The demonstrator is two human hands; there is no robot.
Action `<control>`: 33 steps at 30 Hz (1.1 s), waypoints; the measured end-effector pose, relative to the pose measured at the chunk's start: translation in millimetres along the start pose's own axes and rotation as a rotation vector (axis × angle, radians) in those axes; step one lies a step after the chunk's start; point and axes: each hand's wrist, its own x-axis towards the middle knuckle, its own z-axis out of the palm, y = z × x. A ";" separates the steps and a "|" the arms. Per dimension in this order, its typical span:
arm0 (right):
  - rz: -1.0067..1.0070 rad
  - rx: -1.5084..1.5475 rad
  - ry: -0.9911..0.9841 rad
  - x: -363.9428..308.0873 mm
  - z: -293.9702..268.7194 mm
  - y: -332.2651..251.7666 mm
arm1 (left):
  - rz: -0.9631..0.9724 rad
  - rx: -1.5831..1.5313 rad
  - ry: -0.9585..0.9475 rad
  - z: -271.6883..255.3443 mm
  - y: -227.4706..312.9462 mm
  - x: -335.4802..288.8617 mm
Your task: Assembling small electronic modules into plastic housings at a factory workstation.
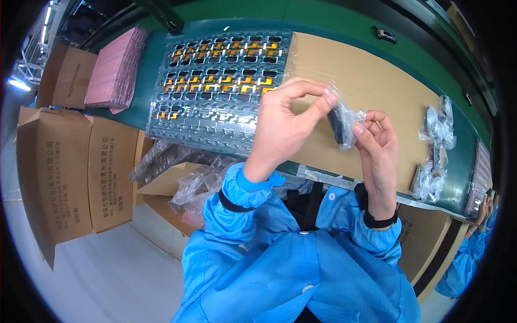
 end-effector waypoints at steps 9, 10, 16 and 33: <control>0.061 0.072 0.157 -11.7 -53.0 1.8 | 0.357 0.227 0.241 25.7 23.5 15.3; 0.048 0.066 0.149 -12.2 -53.0 2.0 | 0.356 0.221 0.236 27.6 23.6 17.2; 0.019 0.026 0.134 -22.0 -52.9 0.5 | 0.222 0.163 0.174 43.9 35.4 15.0; -0.389 -1.217 -0.352 -29.4 11.9 33.5 | -0.543 0.660 0.927 -199.2 -64.4 -239.1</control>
